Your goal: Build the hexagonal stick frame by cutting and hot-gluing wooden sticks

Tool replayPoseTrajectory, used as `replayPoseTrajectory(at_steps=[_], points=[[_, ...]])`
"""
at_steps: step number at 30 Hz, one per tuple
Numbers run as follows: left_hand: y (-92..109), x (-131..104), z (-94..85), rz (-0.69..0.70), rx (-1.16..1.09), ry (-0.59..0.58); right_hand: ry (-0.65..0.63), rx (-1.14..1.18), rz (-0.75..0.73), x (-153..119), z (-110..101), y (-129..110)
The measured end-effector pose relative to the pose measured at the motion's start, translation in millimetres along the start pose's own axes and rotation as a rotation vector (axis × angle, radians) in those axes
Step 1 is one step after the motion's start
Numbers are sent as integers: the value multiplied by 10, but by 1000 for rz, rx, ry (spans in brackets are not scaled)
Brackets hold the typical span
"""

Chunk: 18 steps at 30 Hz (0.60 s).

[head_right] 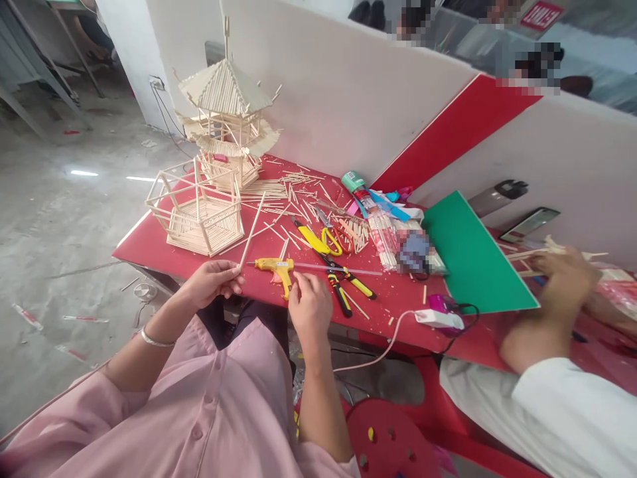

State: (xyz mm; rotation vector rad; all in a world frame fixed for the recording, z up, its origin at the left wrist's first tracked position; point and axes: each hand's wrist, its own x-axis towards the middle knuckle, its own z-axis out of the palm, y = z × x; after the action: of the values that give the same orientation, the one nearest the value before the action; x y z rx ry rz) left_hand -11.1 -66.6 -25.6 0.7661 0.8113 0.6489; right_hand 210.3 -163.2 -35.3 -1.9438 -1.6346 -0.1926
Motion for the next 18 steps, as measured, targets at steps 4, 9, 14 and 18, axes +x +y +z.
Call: replayPoseTrajectory(at_steps=[4,9,14,18], points=[[36,-34,5,42,-1,8,-23,-28,-7,125,-108,5],[42,-34,-9,33,-38,13,-126,-268,230,48,-244,273],[63,-16,37,2,-68,-3,-427,-515,427,157,-352,688],[90,-13,71,-3,-64,-17,-610,-562,375,428,-402,901]])
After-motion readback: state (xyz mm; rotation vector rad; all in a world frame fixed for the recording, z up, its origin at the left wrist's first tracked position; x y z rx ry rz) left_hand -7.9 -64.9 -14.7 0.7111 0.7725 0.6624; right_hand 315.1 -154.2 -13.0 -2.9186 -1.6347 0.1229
